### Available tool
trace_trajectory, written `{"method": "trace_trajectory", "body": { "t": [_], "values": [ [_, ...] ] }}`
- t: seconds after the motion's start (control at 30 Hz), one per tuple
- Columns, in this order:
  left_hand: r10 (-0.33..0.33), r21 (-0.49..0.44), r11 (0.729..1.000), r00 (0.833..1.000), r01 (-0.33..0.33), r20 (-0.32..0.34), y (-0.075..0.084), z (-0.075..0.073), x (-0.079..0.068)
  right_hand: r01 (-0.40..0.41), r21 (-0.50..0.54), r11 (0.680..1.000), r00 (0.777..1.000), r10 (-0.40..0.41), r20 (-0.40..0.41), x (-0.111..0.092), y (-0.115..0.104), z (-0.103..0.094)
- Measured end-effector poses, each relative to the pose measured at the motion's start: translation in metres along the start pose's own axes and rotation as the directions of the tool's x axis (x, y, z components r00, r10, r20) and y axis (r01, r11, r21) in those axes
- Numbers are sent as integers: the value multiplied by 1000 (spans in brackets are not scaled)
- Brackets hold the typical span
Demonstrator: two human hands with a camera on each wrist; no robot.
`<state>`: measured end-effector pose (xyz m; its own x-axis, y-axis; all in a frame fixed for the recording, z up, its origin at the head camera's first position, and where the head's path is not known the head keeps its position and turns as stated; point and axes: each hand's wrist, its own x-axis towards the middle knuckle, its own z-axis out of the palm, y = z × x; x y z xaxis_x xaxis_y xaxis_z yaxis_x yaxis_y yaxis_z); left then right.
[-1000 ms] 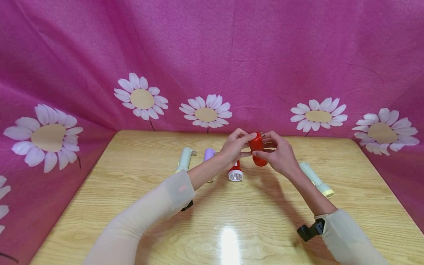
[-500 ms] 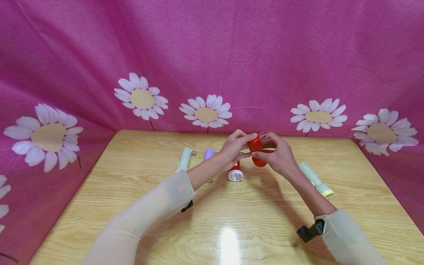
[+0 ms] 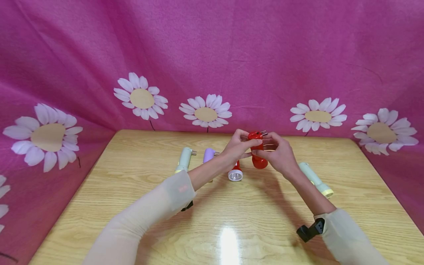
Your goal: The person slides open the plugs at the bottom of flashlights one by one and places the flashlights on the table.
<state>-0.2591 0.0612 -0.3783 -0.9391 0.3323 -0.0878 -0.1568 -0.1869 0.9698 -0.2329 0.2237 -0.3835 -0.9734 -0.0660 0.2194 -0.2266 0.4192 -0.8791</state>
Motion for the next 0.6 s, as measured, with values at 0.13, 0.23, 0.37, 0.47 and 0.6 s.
{"method": "trace_trajectory", "body": {
  "t": [0.13,0.23,0.37,0.47,0.6],
  "values": [
    [35,70,997,999,-35,4,-1,0,1,-4,7,1000,1000,4,-8,0,-2,-2],
    [59,97,994,998,-60,10,-2,0,2,-21,11,1000,1000,21,-12,-2,-4,-2],
    [76,96,992,997,-77,17,-4,-2,3,-54,9,999,999,54,-7,-4,-4,-3],
    [83,89,992,996,-84,23,-6,-3,5,-68,-2,998,998,68,-4,-5,-2,-3],
    [91,83,992,995,-93,36,-6,-3,5,-74,3,997,997,74,-5,-5,0,-4]
  ]
}}
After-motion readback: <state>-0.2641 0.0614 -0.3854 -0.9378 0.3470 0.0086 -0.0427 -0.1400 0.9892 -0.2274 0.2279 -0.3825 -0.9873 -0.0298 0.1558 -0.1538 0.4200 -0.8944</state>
